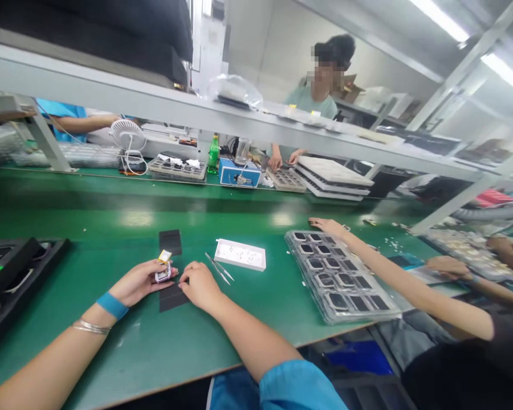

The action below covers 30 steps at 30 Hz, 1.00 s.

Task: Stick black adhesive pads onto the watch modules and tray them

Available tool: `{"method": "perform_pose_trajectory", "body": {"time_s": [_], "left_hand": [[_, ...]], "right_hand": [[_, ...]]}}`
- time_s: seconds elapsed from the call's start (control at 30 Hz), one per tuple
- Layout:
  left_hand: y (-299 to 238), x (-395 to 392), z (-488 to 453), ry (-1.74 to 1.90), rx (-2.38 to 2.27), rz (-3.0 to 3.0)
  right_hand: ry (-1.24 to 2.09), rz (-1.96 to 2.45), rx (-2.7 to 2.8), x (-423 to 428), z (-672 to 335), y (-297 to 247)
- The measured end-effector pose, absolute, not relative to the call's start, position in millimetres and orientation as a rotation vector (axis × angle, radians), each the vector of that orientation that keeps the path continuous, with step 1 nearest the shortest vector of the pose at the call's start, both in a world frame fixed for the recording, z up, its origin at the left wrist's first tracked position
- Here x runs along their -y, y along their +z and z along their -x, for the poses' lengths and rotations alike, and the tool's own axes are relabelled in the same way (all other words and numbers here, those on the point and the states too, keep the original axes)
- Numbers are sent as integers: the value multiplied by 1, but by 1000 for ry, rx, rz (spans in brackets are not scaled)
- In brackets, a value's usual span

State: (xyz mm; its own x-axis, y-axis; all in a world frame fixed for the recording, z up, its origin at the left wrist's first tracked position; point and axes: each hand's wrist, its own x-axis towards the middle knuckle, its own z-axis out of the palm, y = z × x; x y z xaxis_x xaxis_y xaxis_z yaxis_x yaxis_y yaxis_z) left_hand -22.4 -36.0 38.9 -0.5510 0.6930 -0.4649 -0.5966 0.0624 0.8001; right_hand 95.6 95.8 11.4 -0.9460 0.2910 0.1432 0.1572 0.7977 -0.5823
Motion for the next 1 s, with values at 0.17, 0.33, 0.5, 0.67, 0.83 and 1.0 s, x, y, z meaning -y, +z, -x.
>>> {"method": "perform_pose_trajectory", "body": {"time_s": [0.17, 0.33, 0.5, 0.67, 0.83, 1.0], "left_hand": [[37, 37, 22, 1686, -1322, -115], [36, 35, 22, 1674, -1323, -119], [36, 35, 21, 1673, -1302, -130], [34, 35, 20, 1686, -1276, -141], [35, 36, 19, 1681, -1305, -126], [36, 35, 19, 1675, -1315, -117]], "right_hand": [[909, 377, 2760, -96, -95, 13], [985, 438, 2738, -96, -93, 15], [975, 454, 2734, -96, -92, 13], [870, 321, 2774, -97, -93, 6], [750, 51, 2807, -97, -100, 2], [601, -6, 2854, -97, -106, 10]]}}
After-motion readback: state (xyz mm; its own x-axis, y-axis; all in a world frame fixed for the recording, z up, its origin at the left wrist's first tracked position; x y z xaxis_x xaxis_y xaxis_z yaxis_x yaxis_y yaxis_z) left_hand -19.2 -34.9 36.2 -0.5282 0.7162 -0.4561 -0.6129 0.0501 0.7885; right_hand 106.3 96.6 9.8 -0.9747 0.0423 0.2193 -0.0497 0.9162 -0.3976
